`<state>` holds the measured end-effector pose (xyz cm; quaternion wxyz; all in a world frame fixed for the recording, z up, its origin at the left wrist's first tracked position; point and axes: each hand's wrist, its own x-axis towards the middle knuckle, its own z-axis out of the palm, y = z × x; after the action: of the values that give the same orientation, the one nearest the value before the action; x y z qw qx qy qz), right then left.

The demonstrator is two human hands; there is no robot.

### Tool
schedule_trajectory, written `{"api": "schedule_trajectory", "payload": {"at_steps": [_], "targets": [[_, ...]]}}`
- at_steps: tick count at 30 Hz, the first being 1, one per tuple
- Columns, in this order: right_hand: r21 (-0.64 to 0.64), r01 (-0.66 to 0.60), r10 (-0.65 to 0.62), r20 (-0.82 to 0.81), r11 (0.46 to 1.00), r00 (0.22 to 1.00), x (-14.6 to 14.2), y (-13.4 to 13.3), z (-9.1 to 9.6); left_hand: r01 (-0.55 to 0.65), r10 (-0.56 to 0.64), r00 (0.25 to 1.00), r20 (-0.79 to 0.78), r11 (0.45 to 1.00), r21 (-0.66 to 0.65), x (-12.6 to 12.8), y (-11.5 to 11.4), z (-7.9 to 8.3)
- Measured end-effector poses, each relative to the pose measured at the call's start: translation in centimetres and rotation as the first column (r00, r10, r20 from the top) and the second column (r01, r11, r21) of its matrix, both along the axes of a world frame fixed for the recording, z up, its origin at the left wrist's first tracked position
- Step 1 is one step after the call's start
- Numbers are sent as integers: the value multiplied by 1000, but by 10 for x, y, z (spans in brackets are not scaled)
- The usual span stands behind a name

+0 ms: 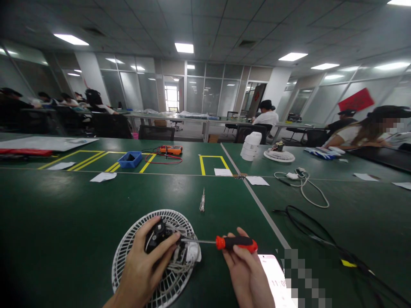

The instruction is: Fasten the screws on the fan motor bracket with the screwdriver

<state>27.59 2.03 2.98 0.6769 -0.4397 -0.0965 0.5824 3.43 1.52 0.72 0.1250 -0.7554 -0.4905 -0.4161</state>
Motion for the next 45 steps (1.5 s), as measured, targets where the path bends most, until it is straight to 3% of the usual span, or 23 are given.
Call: {"api": "schedule_trajectory", "payload": {"at_steps": [5, 10, 16, 21, 27, 33, 39, 45], "targets": [[8, -48, 47, 102, 999, 994, 3, 1, -14, -13, 13, 1000, 6, 1000, -18, 0, 0, 2], [36, -32, 29, 76, 999, 997, -1, -1, -5, -15, 15, 1000, 26, 1000, -12, 1, 0, 2], [-18, 3, -4, -63, 1000, 998, -2, 1, 0, -5, 4, 999, 39, 1000, 24, 1, 2, 0], [-29, -36, 36, -3, 999, 999, -1, 3, -1, 9, -11, 999, 50, 999, 32, 2, 1, 0], [-17, 39, -40, -86, 999, 996, -2, -1, 7, 27, -29, 998, 64, 999, 27, 2, 1, 2], [-10, 44, -44, -11, 999, 999, 0, 2, -2, 18, -20, 997, 78, 999, 31, 2, 2, 4], [7, 63, -62, -81, 998, 995, 1, 3, 3, 16, -19, 996, 82, 999, 39, 2, 2, 2], [-35, -7, 7, 20, 999, 1000, -1, 0, -2, 18, -23, 997, 80, 998, 52, 0, 2, 0]]}}
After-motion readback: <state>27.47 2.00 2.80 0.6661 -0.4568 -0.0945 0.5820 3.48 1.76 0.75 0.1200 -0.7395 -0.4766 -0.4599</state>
